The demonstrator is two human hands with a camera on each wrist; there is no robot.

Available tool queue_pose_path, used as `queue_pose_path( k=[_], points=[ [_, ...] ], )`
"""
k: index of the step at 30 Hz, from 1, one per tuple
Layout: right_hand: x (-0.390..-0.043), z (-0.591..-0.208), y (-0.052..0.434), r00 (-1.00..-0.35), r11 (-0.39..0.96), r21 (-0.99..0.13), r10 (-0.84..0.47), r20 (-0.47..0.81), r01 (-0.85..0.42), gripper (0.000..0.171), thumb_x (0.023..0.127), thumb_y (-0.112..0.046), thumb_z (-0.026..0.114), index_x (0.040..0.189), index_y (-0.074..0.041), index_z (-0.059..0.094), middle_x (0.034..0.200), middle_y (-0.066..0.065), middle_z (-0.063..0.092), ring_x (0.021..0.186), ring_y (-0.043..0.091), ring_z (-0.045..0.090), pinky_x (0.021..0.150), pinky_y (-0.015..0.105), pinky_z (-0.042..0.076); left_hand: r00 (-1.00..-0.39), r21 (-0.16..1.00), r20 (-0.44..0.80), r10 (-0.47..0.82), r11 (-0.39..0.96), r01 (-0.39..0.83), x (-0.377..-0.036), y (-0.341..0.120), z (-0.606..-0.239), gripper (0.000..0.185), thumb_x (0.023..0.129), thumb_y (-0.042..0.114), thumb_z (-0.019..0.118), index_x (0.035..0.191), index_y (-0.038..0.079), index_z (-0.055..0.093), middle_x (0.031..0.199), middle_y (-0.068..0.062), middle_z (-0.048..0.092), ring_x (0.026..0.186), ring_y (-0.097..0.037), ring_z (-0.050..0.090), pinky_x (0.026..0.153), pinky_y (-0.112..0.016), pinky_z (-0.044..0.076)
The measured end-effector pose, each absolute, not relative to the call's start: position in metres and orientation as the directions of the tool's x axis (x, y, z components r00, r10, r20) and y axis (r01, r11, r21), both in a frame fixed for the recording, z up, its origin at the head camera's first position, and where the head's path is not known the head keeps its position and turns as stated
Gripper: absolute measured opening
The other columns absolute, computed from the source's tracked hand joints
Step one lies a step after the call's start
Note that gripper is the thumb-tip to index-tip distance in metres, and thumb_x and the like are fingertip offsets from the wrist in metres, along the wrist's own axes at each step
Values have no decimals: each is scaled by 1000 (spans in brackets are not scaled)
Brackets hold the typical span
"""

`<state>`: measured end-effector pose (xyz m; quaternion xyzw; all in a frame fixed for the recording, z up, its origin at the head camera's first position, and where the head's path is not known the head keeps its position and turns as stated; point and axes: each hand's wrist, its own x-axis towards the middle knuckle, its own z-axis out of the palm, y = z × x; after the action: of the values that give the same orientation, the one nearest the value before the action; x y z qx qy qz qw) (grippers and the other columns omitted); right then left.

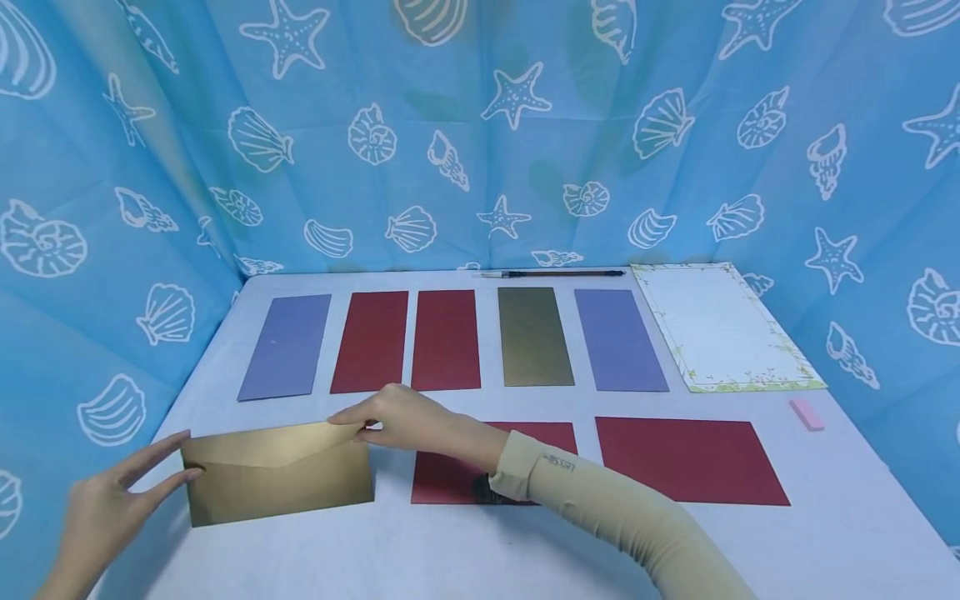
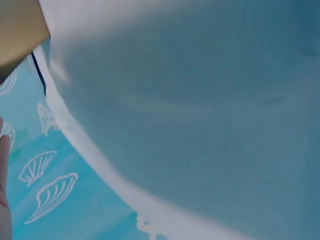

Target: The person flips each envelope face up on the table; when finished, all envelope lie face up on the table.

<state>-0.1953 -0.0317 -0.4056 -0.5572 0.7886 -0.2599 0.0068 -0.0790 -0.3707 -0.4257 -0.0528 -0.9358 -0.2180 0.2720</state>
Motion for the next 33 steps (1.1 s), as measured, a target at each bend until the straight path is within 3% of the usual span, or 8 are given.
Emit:
queue_pose_path(
  k=[2, 6, 12, 15, 20, 25, 29, 33],
  points=[
    [-197, -407, -32, -396, 269, -419, -883, 253, -867, 39, 86, -8, 73, 125, -13, 67, 117, -4, 68, 90, -3, 65, 78, 6, 44, -867, 353, 497, 15, 910, 218, -81, -373, -425, 51, 66, 10, 87, 114, 4, 71, 104, -21, 69, 44, 0, 40, 39, -17, 25],
    [-199, -410, -30, -425, 309, -424, -880, 212, -851, 40, 85, -11, 74, 125, -15, 67, 112, -5, 70, 84, -5, 64, 73, 6, 44, -916, 327, 398, 55, 924, 197, -87, -376, -425, 50, 70, 17, 85, 115, 3, 70, 103, -25, 68, 43, -2, 24, 39, -22, 21],
    [-201, -413, -30, -442, 339, -426, -881, 169, -839, 39, 85, -14, 75, 123, -15, 68, 108, -4, 71, 82, -4, 63, 72, 5, 42, -938, 292, 319, 139, 927, 236, -98, -380, -424, 49, 69, 22, 86, 112, 1, 71, 102, -21, 70, 60, -10, 53, 47, -23, 34],
    [-203, -414, -31, -449, 359, -425, -884, 132, -831, 39, 85, -17, 75, 123, -15, 68, 110, -5, 70, 82, -4, 62, 70, 4, 42, -932, 287, 306, 192, 916, 282, -102, -382, -423, 47, 70, 20, 86, 110, 0, 71, 100, -19, 71, 60, -7, 51, 48, -23, 36],
    [-204, -415, -34, -452, 383, -411, -888, 81, -827, 38, 86, -19, 74, 123, -15, 68, 109, -6, 71, 73, -4, 56, 64, 5, 39, -955, 301, 208, 213, 915, 270, -107, -383, -422, 48, 73, 26, 84, 110, -1, 71, 102, -20, 70, 80, -31, 67, 58, -37, 51],
    [-205, -419, -37, -466, 411, -420, -884, 33, -809, 37, 86, -19, 75, 122, -14, 69, 106, -6, 71, 65, -2, 46, 58, 8, 35, -983, 350, 8, 186, 920, 176, -115, -384, -422, 58, 77, 39, 79, 117, -2, 67, 110, -23, 67, 103, -49, 59, 74, -56, 51],
    [-204, -424, -38, -462, 425, -381, -887, 8, -821, 37, 86, -19, 75, 122, -15, 69, 103, -7, 72, 65, -2, 44, 59, 9, 34, -980, 363, -43, 197, 916, 168, -121, -383, -426, 56, 76, 36, 80, 115, -2, 68, 109, -22, 68, 104, -48, 59, 75, -54, 52],
    [-203, -427, -38, -460, 435, -327, -888, 0, -839, 37, 86, -21, 74, 123, -17, 68, 112, -8, 69, 75, -6, 52, 67, 7, 37, -977, 366, -49, 210, 914, 178, -124, -382, -429, 53, 76, 33, 81, 114, -3, 69, 107, -20, 69, 103, -47, 60, 74, -51, 53]
  ],
)
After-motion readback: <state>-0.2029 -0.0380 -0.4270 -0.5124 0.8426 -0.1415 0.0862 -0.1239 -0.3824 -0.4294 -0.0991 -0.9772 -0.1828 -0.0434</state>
